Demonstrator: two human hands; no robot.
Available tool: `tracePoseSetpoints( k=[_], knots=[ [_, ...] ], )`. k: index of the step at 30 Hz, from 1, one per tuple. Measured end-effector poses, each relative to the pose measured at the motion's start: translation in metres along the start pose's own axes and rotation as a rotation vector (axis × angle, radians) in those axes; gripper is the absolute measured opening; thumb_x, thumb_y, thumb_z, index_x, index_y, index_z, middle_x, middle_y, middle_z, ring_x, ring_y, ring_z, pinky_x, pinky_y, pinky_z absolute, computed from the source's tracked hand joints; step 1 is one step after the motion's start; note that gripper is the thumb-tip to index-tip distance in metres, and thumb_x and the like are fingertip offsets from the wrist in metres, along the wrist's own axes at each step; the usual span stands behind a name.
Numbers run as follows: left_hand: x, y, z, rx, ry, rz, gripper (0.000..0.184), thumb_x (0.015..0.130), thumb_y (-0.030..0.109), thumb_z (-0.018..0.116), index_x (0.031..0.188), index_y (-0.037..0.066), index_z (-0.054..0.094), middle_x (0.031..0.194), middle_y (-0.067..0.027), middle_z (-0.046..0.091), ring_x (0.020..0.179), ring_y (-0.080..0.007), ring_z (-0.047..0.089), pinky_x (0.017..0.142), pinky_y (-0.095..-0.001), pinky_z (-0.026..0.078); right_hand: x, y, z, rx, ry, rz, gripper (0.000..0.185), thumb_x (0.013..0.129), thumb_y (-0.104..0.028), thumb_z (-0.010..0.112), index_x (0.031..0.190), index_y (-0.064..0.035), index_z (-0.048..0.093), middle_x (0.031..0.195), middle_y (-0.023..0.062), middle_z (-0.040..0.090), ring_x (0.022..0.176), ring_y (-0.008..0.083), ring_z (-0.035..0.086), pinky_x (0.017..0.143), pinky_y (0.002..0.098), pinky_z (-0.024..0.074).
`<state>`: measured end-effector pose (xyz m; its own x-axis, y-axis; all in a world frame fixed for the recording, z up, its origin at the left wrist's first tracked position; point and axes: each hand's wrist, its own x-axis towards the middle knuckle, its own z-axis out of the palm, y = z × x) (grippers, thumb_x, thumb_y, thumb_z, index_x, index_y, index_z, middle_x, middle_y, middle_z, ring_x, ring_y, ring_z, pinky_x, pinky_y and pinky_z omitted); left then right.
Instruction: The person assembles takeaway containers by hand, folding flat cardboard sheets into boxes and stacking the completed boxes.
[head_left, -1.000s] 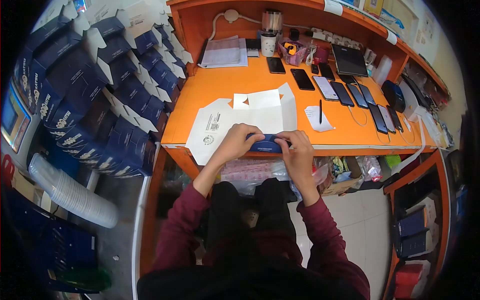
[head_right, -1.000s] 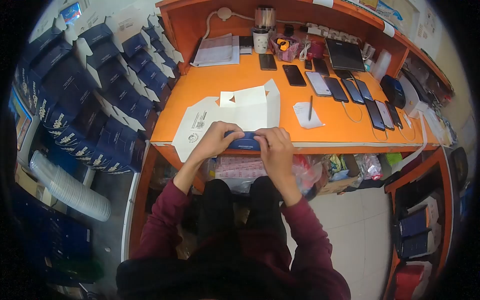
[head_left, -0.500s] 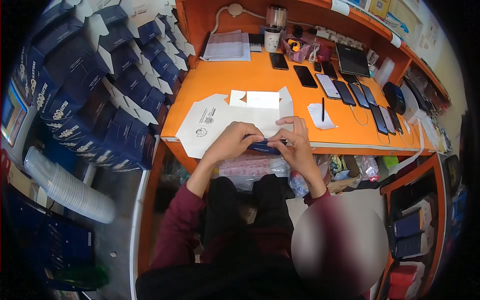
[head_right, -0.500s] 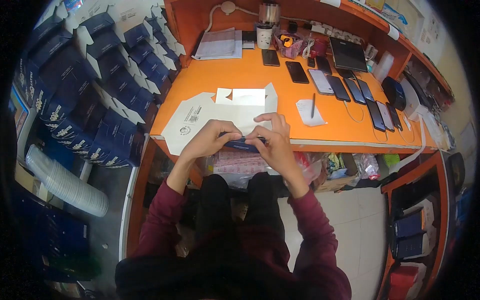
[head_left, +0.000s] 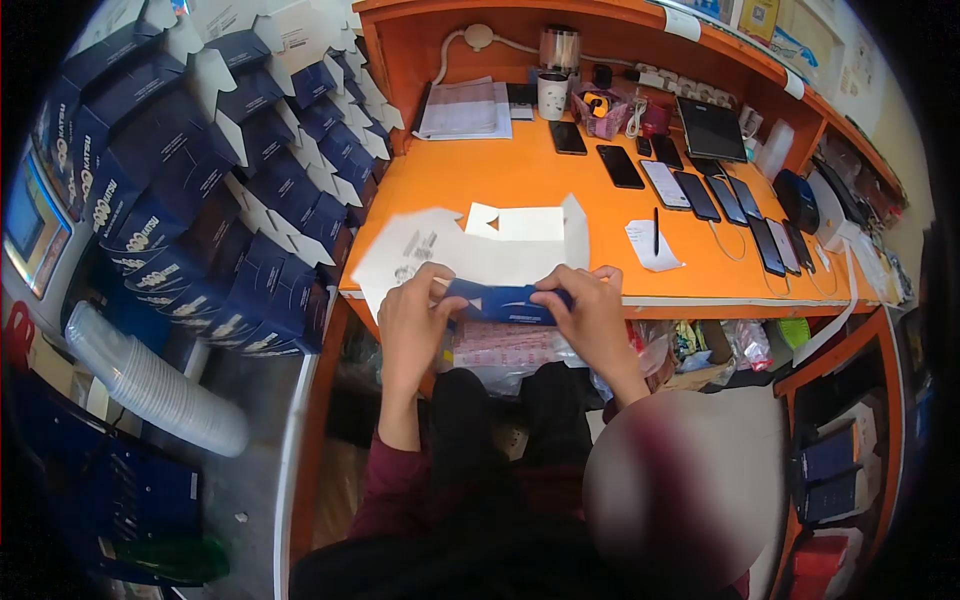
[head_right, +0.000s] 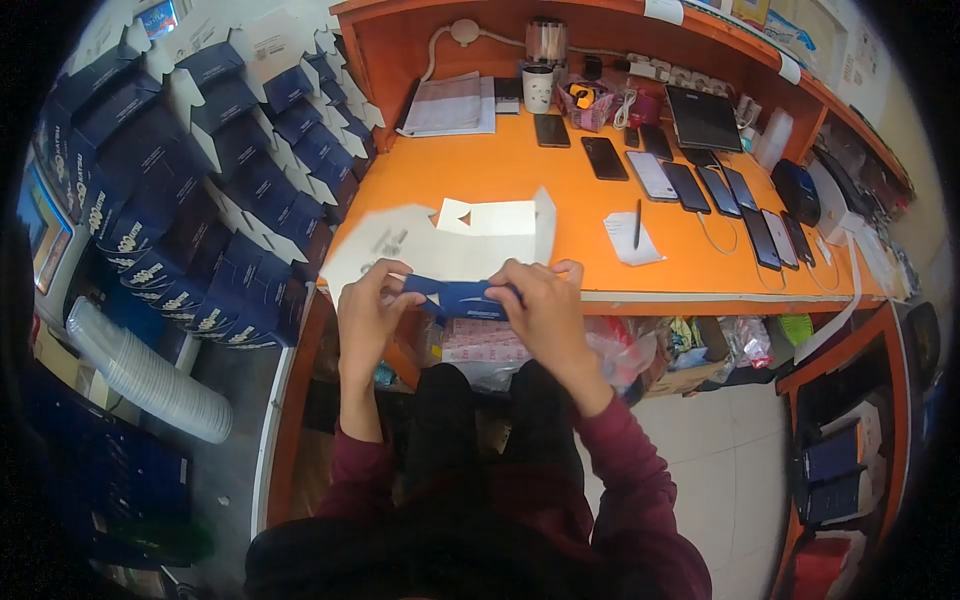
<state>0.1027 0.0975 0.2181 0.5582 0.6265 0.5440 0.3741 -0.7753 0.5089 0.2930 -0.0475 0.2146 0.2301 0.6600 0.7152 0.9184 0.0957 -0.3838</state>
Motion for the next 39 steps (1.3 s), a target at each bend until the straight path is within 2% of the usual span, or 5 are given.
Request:
tracePoseSetpoints(
  k=[14, 25, 30, 33, 39],
  knots=[
    [0.008, 0.022, -0.006, 0.231, -0.277, 0.274, 0.031, 0.072, 0.011, 0.081, 0.095, 0.009, 0.059, 0.077, -0.0051, 0.067, 0.080, -0.0296, 0.065, 0.076, -0.0419, 0.046, -0.003, -0.021, 0.008, 0.012, -0.116, -0.323, 0.013, 0.081, -0.007, 0.077, 0.089, -0.0118, 0.068, 0.080, -0.0012, 0.065, 0.078, 0.0182, 0.059, 0.085, 0.0385, 0.0327],
    [-0.023, 0.029, 0.053, 0.092, 0.201, 0.438, 0.052, 0.087, 0.005, 0.061, 0.138, -0.002, 0.055, 0.131, -0.0188, 0.059, 0.127, -0.0363, 0.056, 0.110, -0.0513, 0.043, -0.014, -0.020, 0.023, 0.237, 0.355, 0.046, 0.041, 0.088, -0.016, 0.077, 0.123, -0.0033, 0.060, 0.117, 0.0129, 0.064, 0.095, 0.0270, 0.063, 0.090, 0.0382, 0.0445],
    [-0.046, -0.013, 0.071, 0.025, 0.344, 0.587, 0.050, 0.080, 0.008, 0.072, 0.129, 0.004, 0.063, 0.134, -0.0153, 0.061, 0.125, -0.0355, 0.059, 0.107, -0.0522, 0.047, -0.023, 0.008, 0.014, 1.252, 0.164, 0.878, 0.078, 0.097, -0.025, 0.073, 0.153, 0.0025, 0.026, 0.134, 0.0140, 0.054, 0.116, 0.0224, 0.060, 0.097, 0.0330, 0.0507],
    [-0.048, -0.008, 0.064, -0.003, 0.094, 0.517, 0.062, 0.082, 0.018, 0.077, 0.139, 0.005, 0.056, 0.143, -0.0176, 0.055, 0.134, -0.0389, 0.053, 0.112, -0.0538, 0.042, -0.027, 0.021, 0.018, 1.422, 0.030, 0.859, 0.084, 0.095, -0.019, 0.074, 0.155, 0.0000, 0.018, 0.133, 0.0141, 0.054, 0.118, 0.0201, 0.059, 0.097, 0.0327, 0.0513],
    [-0.002, 0.032, 0.010, -1.000, -0.232, 0.115, 0.078, 0.088, 0.031, 0.081, 0.148, -0.001, 0.042, 0.151, -0.0201, 0.047, 0.144, -0.0317, 0.042, 0.117, -0.0463, 0.034, -0.015, 0.003, 0.060, 0.946, 0.645, 0.263, 0.081, 0.086, -0.002, 0.080, 0.148, 0.0020, 0.029, 0.135, 0.0144, 0.050, 0.121, 0.0218, 0.056, 0.098, 0.0323, 0.0509]
  ],
)
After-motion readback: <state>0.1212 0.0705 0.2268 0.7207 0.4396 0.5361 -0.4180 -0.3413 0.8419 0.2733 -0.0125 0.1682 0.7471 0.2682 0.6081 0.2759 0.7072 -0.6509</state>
